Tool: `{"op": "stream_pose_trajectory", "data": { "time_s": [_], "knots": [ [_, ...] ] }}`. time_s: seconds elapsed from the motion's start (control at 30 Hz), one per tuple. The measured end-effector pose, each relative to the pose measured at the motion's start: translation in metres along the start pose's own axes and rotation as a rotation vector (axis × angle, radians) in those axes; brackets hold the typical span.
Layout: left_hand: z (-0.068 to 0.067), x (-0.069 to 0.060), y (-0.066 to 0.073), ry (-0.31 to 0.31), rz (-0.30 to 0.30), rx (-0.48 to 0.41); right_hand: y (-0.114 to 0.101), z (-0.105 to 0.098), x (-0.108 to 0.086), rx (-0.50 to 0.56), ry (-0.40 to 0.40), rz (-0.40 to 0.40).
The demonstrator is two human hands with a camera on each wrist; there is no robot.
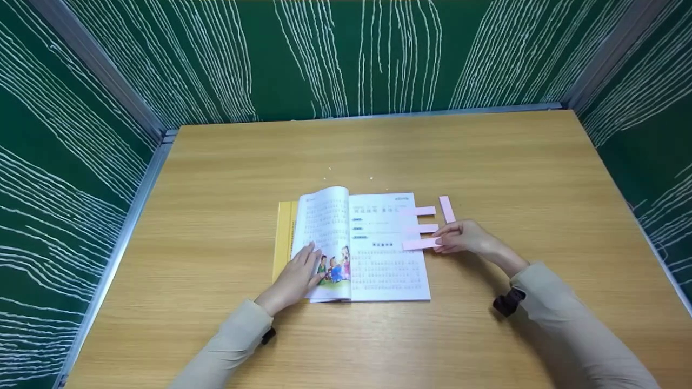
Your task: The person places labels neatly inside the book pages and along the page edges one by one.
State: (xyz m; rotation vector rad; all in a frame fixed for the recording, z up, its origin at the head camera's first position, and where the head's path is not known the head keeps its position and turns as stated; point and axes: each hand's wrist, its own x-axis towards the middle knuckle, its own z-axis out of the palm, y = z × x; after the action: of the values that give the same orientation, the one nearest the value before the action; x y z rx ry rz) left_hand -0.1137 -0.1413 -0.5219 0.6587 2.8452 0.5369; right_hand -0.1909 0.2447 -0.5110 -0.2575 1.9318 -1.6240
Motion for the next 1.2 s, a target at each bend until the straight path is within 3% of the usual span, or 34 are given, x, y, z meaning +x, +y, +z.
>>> {"op": "stream_pose_trajectory", "data": {
  "time_s": [0.3, 0.73, 1.2],
  "knots": [
    [0.0012, 0.0009, -0.0004, -0.028, -0.037, -0.009, -0.0009, 0.0017, -0.0019, -0.048, 0.013, 0.02],
    [0.0001, 0.0004, 0.0006, -0.035, -0.044, -0.017, 0.0034, 0.001, 0.0004, -0.098, 0.027, 0.038],
    [-0.002, -0.001, 0.0009, -0.013, -0.011, 0.0, 0.0044, 0.0033, 0.0009, -0.134, 0.04, 0.027]
  ]
}}
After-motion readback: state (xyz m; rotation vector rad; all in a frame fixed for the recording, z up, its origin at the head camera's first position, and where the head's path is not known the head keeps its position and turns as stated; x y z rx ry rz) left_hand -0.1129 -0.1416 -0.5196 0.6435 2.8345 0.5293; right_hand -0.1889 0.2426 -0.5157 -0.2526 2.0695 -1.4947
